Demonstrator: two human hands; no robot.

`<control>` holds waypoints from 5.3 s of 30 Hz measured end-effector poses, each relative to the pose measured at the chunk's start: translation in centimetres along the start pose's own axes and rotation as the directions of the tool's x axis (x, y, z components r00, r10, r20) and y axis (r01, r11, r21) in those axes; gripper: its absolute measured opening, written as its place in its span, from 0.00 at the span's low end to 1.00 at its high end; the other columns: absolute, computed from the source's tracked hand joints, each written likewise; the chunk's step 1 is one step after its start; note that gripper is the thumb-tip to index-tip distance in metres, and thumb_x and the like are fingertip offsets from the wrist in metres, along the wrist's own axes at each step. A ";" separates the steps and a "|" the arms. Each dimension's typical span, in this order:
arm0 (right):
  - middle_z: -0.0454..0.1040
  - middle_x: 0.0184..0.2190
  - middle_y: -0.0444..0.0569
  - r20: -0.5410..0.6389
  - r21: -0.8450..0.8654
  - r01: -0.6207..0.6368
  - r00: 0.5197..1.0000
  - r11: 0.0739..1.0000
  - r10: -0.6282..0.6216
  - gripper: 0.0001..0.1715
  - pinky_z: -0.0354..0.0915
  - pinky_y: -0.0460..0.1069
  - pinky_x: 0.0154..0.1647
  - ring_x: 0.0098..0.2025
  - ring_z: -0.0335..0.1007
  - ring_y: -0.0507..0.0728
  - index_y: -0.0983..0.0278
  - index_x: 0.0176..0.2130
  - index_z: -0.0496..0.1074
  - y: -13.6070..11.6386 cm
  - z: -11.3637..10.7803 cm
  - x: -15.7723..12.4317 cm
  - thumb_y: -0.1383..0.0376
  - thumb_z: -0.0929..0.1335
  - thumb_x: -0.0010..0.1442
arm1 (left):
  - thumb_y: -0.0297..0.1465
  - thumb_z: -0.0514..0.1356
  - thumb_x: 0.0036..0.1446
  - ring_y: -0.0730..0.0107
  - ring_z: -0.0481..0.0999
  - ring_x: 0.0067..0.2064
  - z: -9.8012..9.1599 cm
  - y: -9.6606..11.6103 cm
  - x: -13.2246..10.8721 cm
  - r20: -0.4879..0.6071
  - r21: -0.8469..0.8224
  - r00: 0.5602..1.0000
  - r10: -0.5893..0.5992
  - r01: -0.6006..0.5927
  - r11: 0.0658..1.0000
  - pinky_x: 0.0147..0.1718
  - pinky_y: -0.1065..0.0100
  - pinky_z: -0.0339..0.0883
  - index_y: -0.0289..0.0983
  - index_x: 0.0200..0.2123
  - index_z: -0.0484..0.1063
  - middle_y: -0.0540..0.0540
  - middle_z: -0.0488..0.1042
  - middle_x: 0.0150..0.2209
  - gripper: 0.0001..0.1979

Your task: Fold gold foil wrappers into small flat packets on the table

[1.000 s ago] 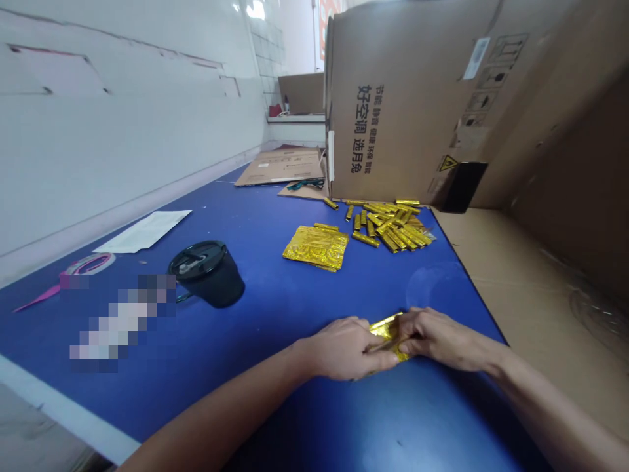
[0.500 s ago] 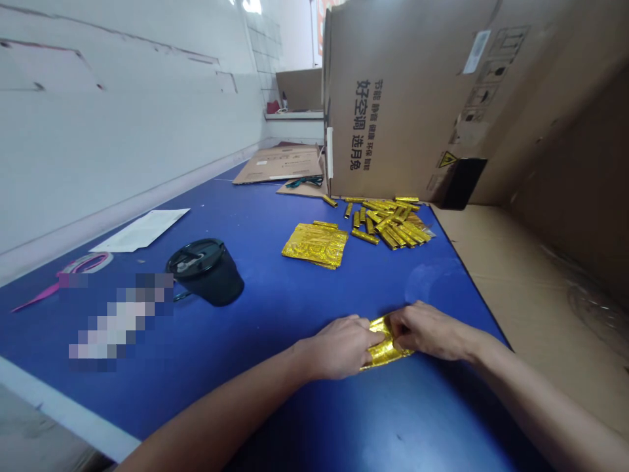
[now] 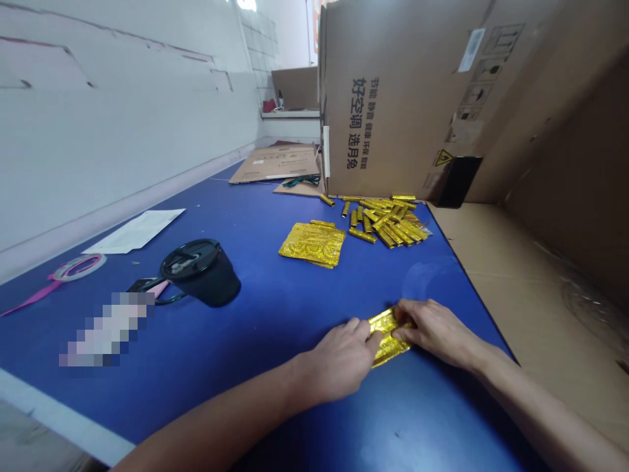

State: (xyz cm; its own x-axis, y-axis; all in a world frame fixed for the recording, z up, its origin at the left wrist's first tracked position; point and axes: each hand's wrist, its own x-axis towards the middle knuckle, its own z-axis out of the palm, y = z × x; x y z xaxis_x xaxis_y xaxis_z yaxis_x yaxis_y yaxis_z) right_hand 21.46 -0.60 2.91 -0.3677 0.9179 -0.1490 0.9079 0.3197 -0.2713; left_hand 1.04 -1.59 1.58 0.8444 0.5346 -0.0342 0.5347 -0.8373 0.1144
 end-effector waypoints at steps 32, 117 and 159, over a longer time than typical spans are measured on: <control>0.61 0.54 0.53 -0.467 -0.115 0.188 0.856 0.975 -0.220 0.21 0.49 0.60 0.56 0.56 0.53 0.57 0.62 0.52 0.61 1.0 2.4 -0.6 0.66 0.56 0.60 | 0.39 0.51 0.57 0.63 0.62 0.41 1.3 2.0 0.4 -0.168 0.111 0.985 0.047 -0.028 0.993 0.34 0.65 0.58 0.34 0.42 0.67 0.44 0.65 0.44 0.16; 0.72 0.33 0.47 -0.173 0.220 -0.016 0.983 0.975 0.055 0.11 0.62 0.52 0.36 0.35 0.68 0.57 0.60 0.33 0.71 2.9 0.4 3.3 0.59 0.64 0.51 | 0.49 0.56 0.47 0.52 0.44 0.60 0.6 2.0 -3.1 0.042 -0.264 0.996 0.075 -0.061 0.963 0.55 0.60 0.44 0.24 0.56 0.50 0.28 0.39 0.60 0.42; 0.72 0.26 0.43 -0.254 0.026 -0.080 0.963 0.996 0.084 0.13 0.56 0.44 0.27 0.28 0.68 0.51 0.60 0.32 0.64 -3.3 0.4 2.8 0.58 0.56 0.60 | 0.50 0.50 0.51 0.54 0.42 0.60 0.3 1.9 -3.3 0.087 -0.281 0.991 0.098 -0.070 0.957 0.57 0.62 0.37 0.22 0.57 0.48 0.29 0.46 0.59 0.41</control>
State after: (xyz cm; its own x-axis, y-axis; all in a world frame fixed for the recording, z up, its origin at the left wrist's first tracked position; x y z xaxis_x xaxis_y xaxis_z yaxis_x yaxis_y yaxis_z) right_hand 17.34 0.82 3.06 -0.2268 0.9710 0.0755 0.9288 0.2390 -0.2833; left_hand -0.74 -4.99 1.63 0.8923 0.4380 -0.1094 0.4438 -0.8062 0.3913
